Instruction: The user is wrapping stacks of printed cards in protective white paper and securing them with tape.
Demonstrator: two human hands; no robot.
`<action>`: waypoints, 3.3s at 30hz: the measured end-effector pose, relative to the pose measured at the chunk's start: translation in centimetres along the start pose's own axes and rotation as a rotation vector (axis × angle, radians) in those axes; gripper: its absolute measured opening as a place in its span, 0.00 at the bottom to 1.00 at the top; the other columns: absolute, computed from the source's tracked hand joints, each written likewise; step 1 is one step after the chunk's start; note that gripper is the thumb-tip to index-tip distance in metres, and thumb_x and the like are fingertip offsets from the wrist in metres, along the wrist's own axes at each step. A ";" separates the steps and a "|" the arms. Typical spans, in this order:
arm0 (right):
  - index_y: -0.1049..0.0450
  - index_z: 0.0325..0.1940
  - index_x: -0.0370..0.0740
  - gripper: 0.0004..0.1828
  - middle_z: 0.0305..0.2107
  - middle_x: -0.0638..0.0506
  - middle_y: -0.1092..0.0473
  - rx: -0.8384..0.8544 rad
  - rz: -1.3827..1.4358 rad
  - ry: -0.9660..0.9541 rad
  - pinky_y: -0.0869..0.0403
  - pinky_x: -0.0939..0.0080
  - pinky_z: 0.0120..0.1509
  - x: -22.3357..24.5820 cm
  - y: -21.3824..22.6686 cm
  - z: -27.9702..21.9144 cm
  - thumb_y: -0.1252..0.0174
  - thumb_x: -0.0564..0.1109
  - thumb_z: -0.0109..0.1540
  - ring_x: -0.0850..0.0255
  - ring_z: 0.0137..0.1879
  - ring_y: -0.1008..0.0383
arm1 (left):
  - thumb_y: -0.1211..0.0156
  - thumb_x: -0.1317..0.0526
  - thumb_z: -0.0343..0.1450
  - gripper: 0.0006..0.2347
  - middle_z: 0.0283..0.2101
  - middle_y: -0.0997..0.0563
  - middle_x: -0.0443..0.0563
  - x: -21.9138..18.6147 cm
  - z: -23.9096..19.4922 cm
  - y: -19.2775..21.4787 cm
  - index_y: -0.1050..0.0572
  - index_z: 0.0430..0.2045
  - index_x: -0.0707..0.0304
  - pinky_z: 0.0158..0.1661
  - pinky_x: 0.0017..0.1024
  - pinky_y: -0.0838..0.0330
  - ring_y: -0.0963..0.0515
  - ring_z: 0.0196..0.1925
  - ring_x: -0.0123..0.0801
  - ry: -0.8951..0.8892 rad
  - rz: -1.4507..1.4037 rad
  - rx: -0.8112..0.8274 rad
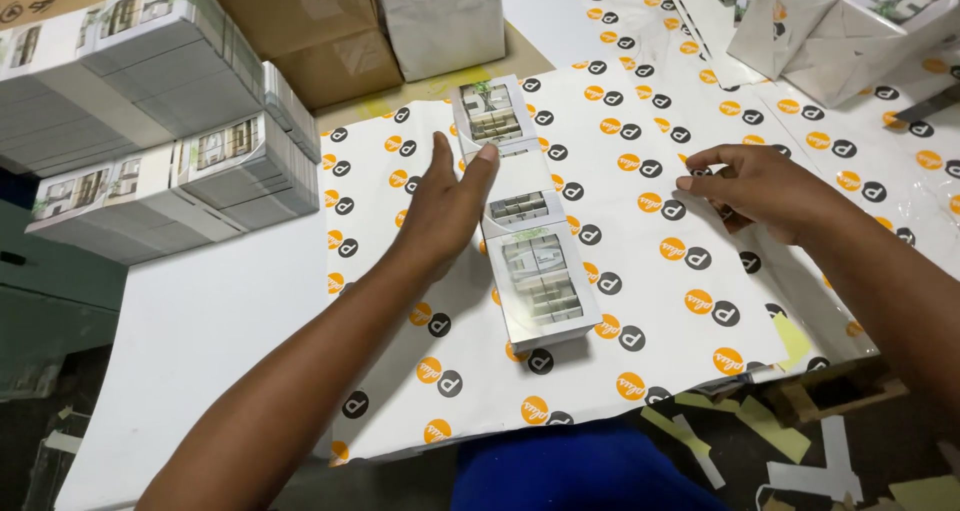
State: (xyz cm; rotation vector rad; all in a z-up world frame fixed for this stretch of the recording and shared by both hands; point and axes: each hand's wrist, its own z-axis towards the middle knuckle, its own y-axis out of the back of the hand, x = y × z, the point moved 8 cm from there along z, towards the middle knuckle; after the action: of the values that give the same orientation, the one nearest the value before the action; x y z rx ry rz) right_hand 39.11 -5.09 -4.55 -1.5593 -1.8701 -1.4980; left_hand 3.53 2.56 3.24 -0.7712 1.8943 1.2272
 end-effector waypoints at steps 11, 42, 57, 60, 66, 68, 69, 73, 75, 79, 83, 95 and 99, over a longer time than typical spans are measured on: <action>0.27 0.63 0.34 0.28 0.30 0.54 0.26 0.074 0.182 0.321 0.36 0.68 0.32 11.3 -1.6 -5.4 0.35 0.44 0.59 0.70 0.29 0.35 | 0.48 0.50 0.72 0.38 0.66 0.30 0.64 0.0 2.0 -1.5 0.60 0.73 0.67 0.61 0.30 0.34 0.26 0.64 0.42 -0.169 -0.385 0.001; 0.22 0.47 0.36 0.14 0.30 0.37 0.23 0.100 -0.617 0.863 0.25 0.45 0.45 21.9 -14.0 -15.6 0.50 0.44 0.66 0.43 0.36 0.21 | 0.43 0.45 0.67 0.44 0.68 0.36 0.72 1.3 4.6 -1.9 0.59 0.73 0.70 0.61 0.37 0.35 0.31 0.68 0.51 -0.094 -0.477 0.070; 0.20 0.51 0.41 0.25 0.38 0.48 0.28 -0.602 -0.725 1.155 0.35 0.50 0.57 10.4 -13.0 -31.7 0.32 0.51 0.52 0.53 0.45 0.28 | 0.50 0.45 0.69 0.42 0.73 0.43 0.72 1.3 5.1 -2.2 0.61 0.72 0.74 0.65 0.38 0.39 0.35 0.71 0.54 -0.215 -0.354 0.013; 0.17 0.44 0.41 0.14 0.32 0.52 0.27 -0.755 -0.776 1.234 0.35 0.50 0.60 10.8 -13.5 -32.9 0.33 0.36 0.53 0.57 0.41 0.27 | 0.50 0.44 0.69 0.43 0.73 0.45 0.71 1.0 5.0 -2.1 0.62 0.72 0.74 0.65 0.38 0.39 0.38 0.73 0.54 -0.259 -0.376 0.009; 0.16 0.44 0.42 0.11 0.30 0.56 0.26 -0.752 -0.792 1.357 0.38 0.48 0.65 9.9 -13.5 -32.9 0.33 0.37 0.58 0.61 0.40 0.26 | 0.52 0.45 0.69 0.42 0.74 0.47 0.71 1.5 5.6 -2.4 0.60 0.72 0.75 0.67 0.37 0.42 0.40 0.74 0.55 -0.218 -0.348 -0.009; 0.16 0.45 0.43 0.11 0.30 0.56 0.26 -0.698 -0.814 1.362 0.38 0.48 0.65 10.2 -13.4 -32.8 0.34 0.38 0.58 0.61 0.41 0.25 | 0.52 0.45 0.69 0.42 0.75 0.48 0.72 1.5 6.0 -2.4 0.59 0.72 0.75 0.68 0.37 0.45 0.42 0.75 0.55 -0.239 -0.343 -0.027; 0.16 0.46 0.43 0.12 0.31 0.56 0.26 -0.639 -0.833 1.364 0.38 0.48 0.66 10.5 -13.5 -32.5 0.34 0.40 0.58 0.61 0.42 0.25 | 0.52 0.45 0.70 0.42 0.75 0.49 0.72 1.5 6.3 -2.2 0.59 0.72 0.76 0.69 0.37 0.47 0.44 0.76 0.55 -0.255 -0.336 -0.045; 0.20 0.51 0.43 0.23 0.38 0.53 0.26 -0.352 -0.791 1.393 0.40 0.44 0.72 11.8 -10.2 -30.5 0.36 0.56 0.57 0.58 0.49 0.25 | 0.52 0.45 0.69 0.41 0.75 0.50 0.72 1.5 5.6 -2.0 0.59 0.72 0.76 0.68 0.37 0.45 0.43 0.75 0.56 -0.234 -0.385 -0.069; 0.29 0.62 0.41 0.32 0.52 0.46 0.31 -0.122 -0.623 1.371 0.42 0.44 0.77 14.0 -7.7 -28.1 0.48 0.63 0.62 0.52 0.63 0.31 | 0.51 0.45 0.69 0.41 0.74 0.47 0.72 1.3 5.3 -1.7 0.58 0.72 0.75 0.67 0.37 0.44 0.40 0.73 0.56 -0.221 -0.369 -0.081; 0.40 0.74 0.36 0.32 0.72 0.37 0.43 -0.053 -0.593 1.311 0.48 0.42 0.81 18.4 -8.7 -18.9 0.60 0.57 0.70 0.42 0.81 0.49 | 0.52 0.45 0.68 0.42 0.72 0.42 0.73 1.3 5.3 -1.5 0.58 0.72 0.76 0.66 0.36 0.42 0.35 0.71 0.56 -0.229 -0.348 -0.125; 0.60 0.79 0.36 0.45 0.77 0.35 0.65 0.104 -0.871 1.219 0.65 0.41 0.78 18.9 -12.5 -11.8 0.64 0.66 0.67 0.44 0.82 0.73 | 0.52 0.46 0.70 0.41 0.73 0.44 0.75 1.4 6.0 -1.9 0.58 0.72 0.80 0.69 0.35 0.48 0.42 0.75 0.54 -0.298 -0.372 -0.146; 0.67 0.80 0.31 0.53 0.78 0.34 0.69 0.222 -1.005 1.160 0.67 0.43 0.77 19.2 -14.2 -11.0 0.65 0.72 0.65 0.45 0.82 0.77 | 0.65 0.46 0.78 0.34 0.80 0.63 0.65 -0.3 2.3 -1.9 0.61 0.75 0.71 0.74 0.37 0.67 0.68 0.83 0.45 -0.585 -0.503 -0.120; 0.67 0.80 0.30 0.54 0.77 0.31 0.70 0.235 -0.984 1.176 0.67 0.42 0.78 19.3 -14.6 -10.8 0.63 0.72 0.65 0.41 0.83 0.78 | 0.70 0.41 0.79 0.36 0.81 0.65 0.64 -0.7 1.5 -2.1 0.66 0.75 0.71 0.76 0.37 0.68 0.69 0.83 0.45 -0.637 -0.567 -0.078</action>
State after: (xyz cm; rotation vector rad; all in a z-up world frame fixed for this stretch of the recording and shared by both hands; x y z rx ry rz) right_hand 15.36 -1.58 6.75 0.5174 -1.8381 -1.7535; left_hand 5.98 3.28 2.41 -0.7679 1.0237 1.0175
